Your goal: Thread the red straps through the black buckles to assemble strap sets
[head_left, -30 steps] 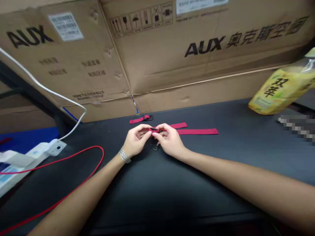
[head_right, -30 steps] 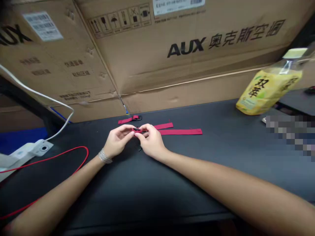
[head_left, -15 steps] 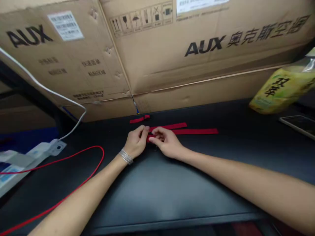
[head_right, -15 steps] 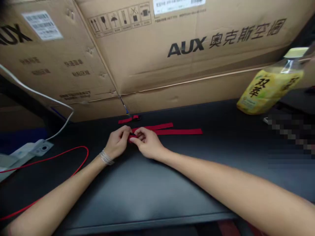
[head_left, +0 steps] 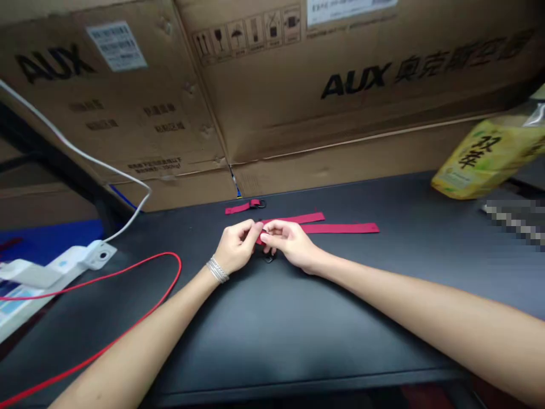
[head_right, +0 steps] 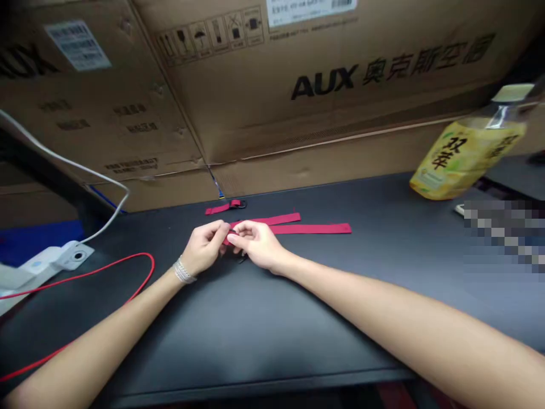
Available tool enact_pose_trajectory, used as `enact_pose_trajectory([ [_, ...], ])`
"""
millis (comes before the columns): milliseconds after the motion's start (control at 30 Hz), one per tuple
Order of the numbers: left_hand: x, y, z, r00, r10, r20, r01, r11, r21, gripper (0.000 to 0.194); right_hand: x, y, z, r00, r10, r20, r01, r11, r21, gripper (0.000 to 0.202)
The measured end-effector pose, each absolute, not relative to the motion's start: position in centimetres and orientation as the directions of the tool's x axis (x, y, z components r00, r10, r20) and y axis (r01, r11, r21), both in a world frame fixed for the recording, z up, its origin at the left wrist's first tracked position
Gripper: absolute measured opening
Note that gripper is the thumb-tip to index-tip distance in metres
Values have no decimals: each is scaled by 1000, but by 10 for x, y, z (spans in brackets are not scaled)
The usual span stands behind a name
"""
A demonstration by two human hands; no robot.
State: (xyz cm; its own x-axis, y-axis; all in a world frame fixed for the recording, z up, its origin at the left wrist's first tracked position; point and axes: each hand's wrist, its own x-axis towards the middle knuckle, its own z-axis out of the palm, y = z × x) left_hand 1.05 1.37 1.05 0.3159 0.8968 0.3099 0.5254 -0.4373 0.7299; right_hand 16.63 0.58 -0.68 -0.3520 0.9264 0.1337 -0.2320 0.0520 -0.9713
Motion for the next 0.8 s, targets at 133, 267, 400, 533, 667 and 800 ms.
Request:
enact_pose_trajectory([
  [133,12,13,10,314,898,308,481,-430,764,40,166,5,-7,-342,932,123,-235,42,-971,31],
  [267,13,14,10,312,897,314,467,-433,771,40,166,5,-6,-344,930,130,-229,52,-972,31],
  [400,14,13,10,309,896,319,465,-435,771,40,166,5,-5,-350,928,130,-217,55,-975,34],
  [533,15,13,10,312,899,307,444,-424,790,39,166,4,-4,-350,926,140,-200,72,-977,34],
  [667,15,12,9,322,895,309,419,-428,801,39,164,2,-2,-352,925,146,-179,87,-980,35],
  [800,15,12,7,333,889,314,438,-441,783,38,163,1,-3,-362,920,154,-152,104,-983,38],
])
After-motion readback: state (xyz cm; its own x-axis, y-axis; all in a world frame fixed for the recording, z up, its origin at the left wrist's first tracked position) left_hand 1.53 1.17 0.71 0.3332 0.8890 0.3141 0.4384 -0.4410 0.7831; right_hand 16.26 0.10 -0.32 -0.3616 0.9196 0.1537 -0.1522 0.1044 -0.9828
